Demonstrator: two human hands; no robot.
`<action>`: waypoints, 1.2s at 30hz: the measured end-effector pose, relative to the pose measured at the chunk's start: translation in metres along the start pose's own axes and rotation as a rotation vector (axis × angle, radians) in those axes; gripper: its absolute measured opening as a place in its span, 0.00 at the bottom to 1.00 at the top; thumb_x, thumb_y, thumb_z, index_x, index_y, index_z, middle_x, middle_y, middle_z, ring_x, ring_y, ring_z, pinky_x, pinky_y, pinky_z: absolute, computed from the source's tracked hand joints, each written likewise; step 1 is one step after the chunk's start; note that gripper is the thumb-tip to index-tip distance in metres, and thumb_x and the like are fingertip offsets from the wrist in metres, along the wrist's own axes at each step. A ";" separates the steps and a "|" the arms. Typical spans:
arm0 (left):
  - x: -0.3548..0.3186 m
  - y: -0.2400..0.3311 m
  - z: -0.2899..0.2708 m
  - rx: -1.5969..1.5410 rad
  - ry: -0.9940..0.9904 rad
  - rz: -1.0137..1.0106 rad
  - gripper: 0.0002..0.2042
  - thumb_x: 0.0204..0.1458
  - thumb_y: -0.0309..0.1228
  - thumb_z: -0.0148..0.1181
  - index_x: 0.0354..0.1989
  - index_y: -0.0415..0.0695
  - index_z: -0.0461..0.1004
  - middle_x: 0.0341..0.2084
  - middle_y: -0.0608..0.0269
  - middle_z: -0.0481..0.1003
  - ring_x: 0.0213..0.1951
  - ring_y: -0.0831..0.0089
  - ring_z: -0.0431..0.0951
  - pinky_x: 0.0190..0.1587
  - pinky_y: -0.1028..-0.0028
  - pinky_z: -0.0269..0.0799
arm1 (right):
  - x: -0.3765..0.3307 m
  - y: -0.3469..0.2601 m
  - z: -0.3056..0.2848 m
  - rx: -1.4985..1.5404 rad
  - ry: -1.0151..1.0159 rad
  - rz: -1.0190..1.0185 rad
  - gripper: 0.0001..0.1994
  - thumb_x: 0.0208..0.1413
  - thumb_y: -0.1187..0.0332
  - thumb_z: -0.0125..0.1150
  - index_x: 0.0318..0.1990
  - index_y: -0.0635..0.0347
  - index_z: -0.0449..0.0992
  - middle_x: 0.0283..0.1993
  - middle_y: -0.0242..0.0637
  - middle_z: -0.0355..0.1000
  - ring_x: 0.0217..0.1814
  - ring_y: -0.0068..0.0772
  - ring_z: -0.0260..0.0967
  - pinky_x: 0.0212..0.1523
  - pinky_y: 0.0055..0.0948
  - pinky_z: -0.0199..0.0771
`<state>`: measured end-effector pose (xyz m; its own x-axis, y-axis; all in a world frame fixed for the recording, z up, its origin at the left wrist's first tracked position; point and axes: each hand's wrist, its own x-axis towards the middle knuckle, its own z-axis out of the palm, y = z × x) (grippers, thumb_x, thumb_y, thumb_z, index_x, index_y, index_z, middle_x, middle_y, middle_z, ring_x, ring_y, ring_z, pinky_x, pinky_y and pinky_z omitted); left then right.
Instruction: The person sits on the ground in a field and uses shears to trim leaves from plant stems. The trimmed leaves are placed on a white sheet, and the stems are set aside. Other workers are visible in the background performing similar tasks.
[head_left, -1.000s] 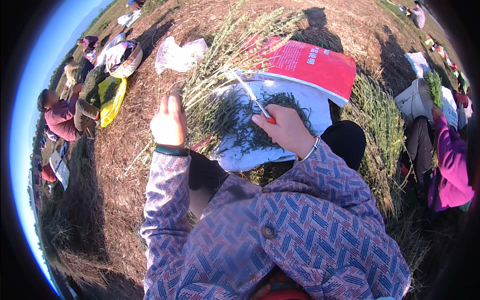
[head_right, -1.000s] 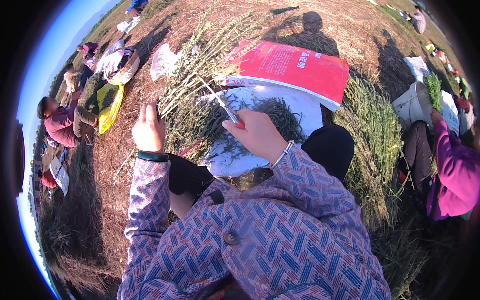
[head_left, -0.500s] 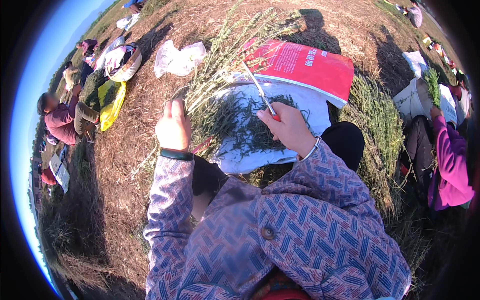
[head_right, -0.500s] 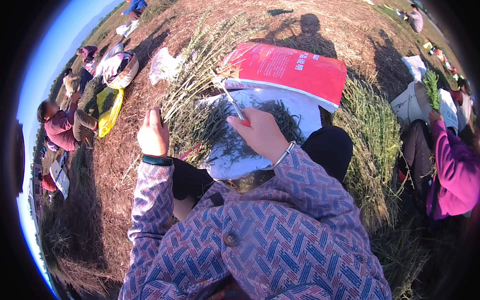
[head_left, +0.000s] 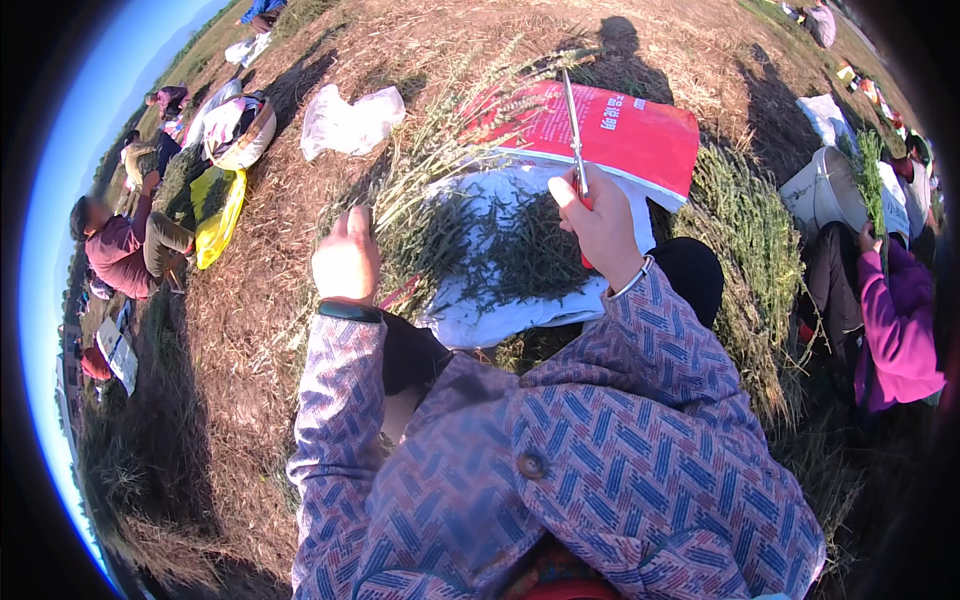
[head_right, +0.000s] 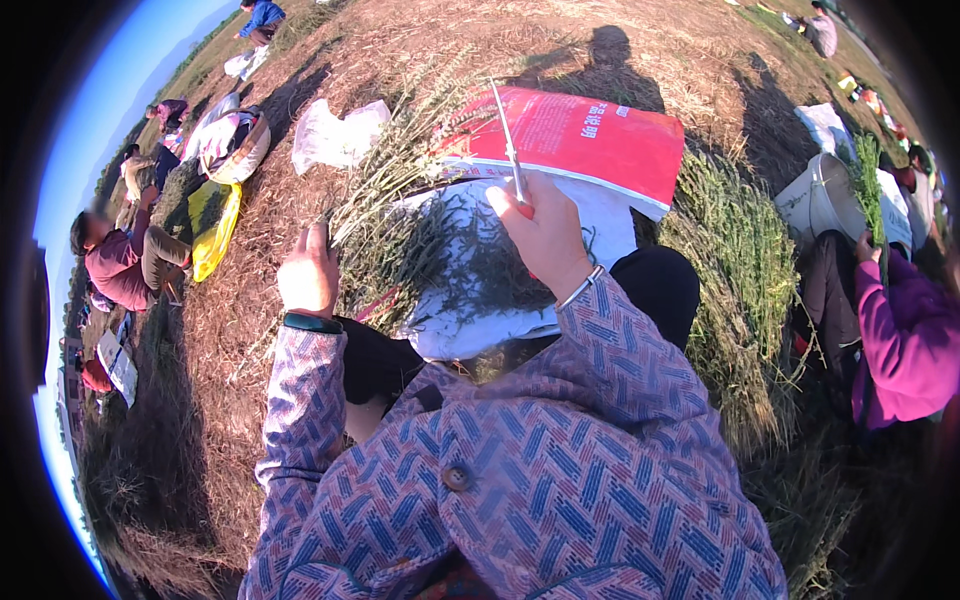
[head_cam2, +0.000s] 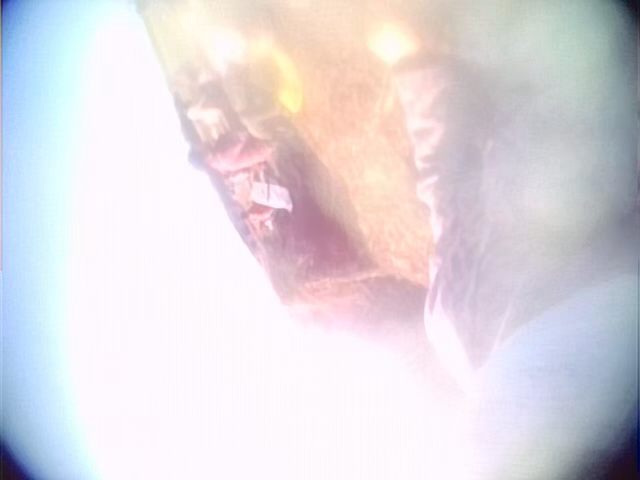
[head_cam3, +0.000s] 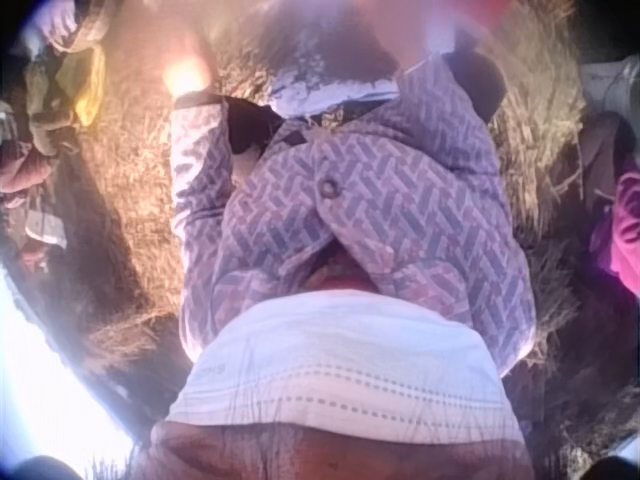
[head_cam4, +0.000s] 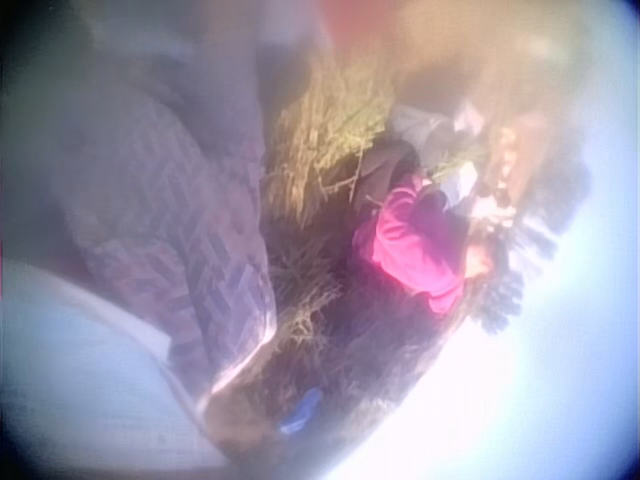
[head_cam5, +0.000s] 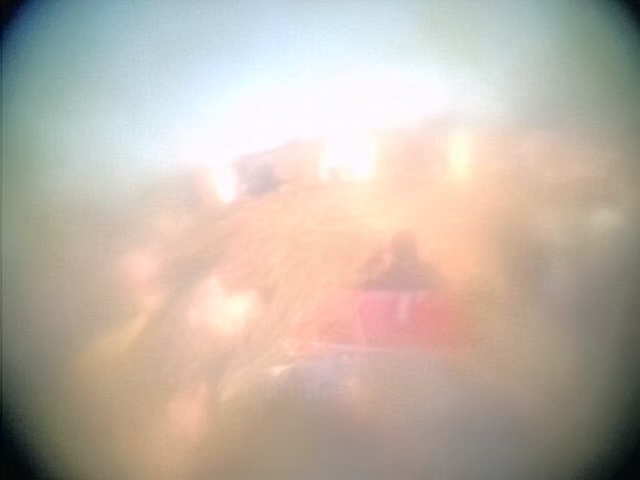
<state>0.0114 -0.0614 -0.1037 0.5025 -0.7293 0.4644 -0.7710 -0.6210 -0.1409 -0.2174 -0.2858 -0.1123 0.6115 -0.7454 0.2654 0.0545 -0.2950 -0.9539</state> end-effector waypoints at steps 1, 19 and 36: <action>0.001 -0.002 0.004 0.049 -0.104 -0.032 0.16 0.50 0.28 0.58 0.49 0.46 0.71 0.37 0.53 0.76 0.31 0.54 0.79 0.33 0.60 0.76 | 0.002 0.001 -0.003 -0.062 -0.004 0.009 0.15 0.56 0.59 0.62 0.37 0.64 0.73 0.28 0.40 0.72 0.31 0.36 0.72 0.34 0.32 0.69; -0.022 0.006 0.011 -0.205 0.029 0.043 0.27 0.47 0.31 0.61 0.59 0.46 0.65 0.39 0.51 0.74 0.36 0.55 0.78 0.35 0.60 0.76 | 0.005 0.030 0.040 0.126 0.043 -0.078 0.16 0.51 0.62 0.69 0.38 0.63 0.71 0.31 0.31 0.72 0.33 0.23 0.69 0.38 0.26 0.70; -0.067 -0.008 0.011 -1.728 -0.378 -0.588 0.10 0.59 0.32 0.57 0.38 0.37 0.69 0.25 0.62 0.74 0.20 0.76 0.72 0.21 0.80 0.66 | -0.005 0.048 0.079 0.429 -0.051 0.192 0.08 0.54 0.73 0.63 0.38 0.61 0.70 0.32 0.28 0.70 0.32 0.18 0.66 0.35 0.21 0.68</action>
<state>-0.0117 -0.0111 -0.1435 0.6809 -0.7241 -0.1102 0.1400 -0.0190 0.9900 -0.1559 -0.2491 -0.1701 0.6800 -0.7286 0.0817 0.2515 0.1271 -0.9595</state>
